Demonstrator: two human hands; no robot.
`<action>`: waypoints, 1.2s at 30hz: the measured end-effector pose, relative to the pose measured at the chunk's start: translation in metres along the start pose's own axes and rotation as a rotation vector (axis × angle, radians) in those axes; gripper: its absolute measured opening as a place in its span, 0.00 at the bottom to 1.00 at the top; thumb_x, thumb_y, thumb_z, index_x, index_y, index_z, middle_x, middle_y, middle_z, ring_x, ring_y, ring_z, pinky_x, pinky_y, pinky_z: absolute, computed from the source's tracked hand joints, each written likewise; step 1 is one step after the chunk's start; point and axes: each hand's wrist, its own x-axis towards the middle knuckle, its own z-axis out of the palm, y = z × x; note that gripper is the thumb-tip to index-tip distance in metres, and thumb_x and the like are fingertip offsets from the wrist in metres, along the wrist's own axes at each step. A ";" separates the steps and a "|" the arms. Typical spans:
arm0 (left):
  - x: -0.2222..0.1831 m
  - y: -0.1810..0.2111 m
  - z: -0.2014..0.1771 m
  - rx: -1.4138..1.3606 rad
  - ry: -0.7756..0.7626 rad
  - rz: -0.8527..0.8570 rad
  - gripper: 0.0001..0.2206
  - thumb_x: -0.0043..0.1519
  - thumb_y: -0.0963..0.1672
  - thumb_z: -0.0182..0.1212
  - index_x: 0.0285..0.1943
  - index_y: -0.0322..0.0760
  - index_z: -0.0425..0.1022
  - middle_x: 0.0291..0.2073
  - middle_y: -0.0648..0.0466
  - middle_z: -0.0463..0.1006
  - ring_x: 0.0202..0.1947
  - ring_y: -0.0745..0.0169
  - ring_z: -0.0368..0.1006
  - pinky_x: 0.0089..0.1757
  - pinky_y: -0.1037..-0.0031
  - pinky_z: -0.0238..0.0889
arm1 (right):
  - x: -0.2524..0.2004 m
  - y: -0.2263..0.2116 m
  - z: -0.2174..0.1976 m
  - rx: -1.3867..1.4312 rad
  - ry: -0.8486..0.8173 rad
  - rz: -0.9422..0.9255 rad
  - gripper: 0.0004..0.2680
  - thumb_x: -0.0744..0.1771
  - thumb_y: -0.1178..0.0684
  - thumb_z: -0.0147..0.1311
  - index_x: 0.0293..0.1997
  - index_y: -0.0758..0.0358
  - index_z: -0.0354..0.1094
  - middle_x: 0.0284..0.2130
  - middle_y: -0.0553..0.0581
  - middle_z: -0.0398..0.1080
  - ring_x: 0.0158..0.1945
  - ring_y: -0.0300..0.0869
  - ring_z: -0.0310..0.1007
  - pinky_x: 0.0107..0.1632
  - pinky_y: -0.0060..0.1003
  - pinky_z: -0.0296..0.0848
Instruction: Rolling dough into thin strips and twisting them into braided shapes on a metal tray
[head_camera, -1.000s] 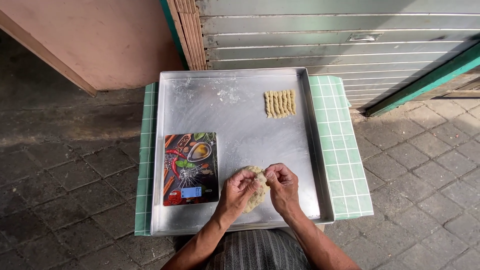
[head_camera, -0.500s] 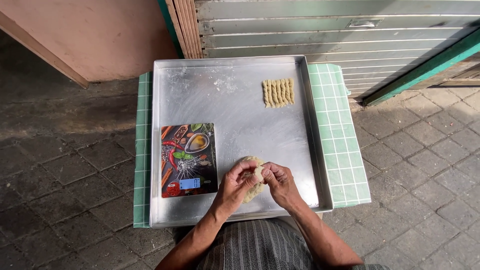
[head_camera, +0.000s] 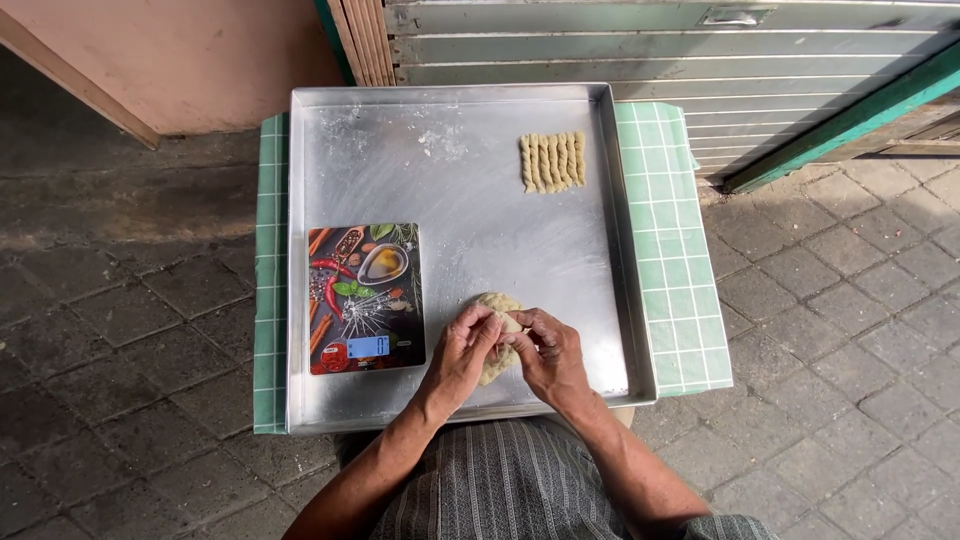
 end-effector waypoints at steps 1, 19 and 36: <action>0.002 -0.013 -0.002 0.056 -0.053 0.007 0.15 0.71 0.51 0.52 0.44 0.36 0.75 0.31 0.46 0.78 0.31 0.65 0.72 0.35 0.72 0.67 | -0.001 0.008 -0.004 -0.035 -0.021 -0.046 0.03 0.66 0.57 0.60 0.39 0.64 0.76 0.28 0.61 0.77 0.23 0.50 0.75 0.27 0.41 0.74; 0.000 0.017 0.008 -0.513 -0.030 -0.092 0.14 0.67 0.49 0.59 0.45 0.31 0.75 0.30 0.47 0.77 0.36 0.62 0.77 0.39 0.76 0.75 | 0.015 -0.012 -0.003 0.441 -0.035 0.222 0.09 0.61 0.61 0.69 0.40 0.75 0.77 0.30 0.66 0.74 0.32 0.44 0.72 0.36 0.37 0.73; 0.011 0.004 -0.008 0.150 0.104 0.364 0.08 0.64 0.46 0.65 0.43 0.37 0.80 0.46 0.47 0.80 0.46 0.54 0.76 0.49 0.64 0.69 | 0.010 0.012 0.023 0.595 0.109 0.546 0.09 0.70 0.48 0.54 0.39 0.65 0.67 0.16 0.51 0.63 0.20 0.32 0.58 0.27 0.26 0.57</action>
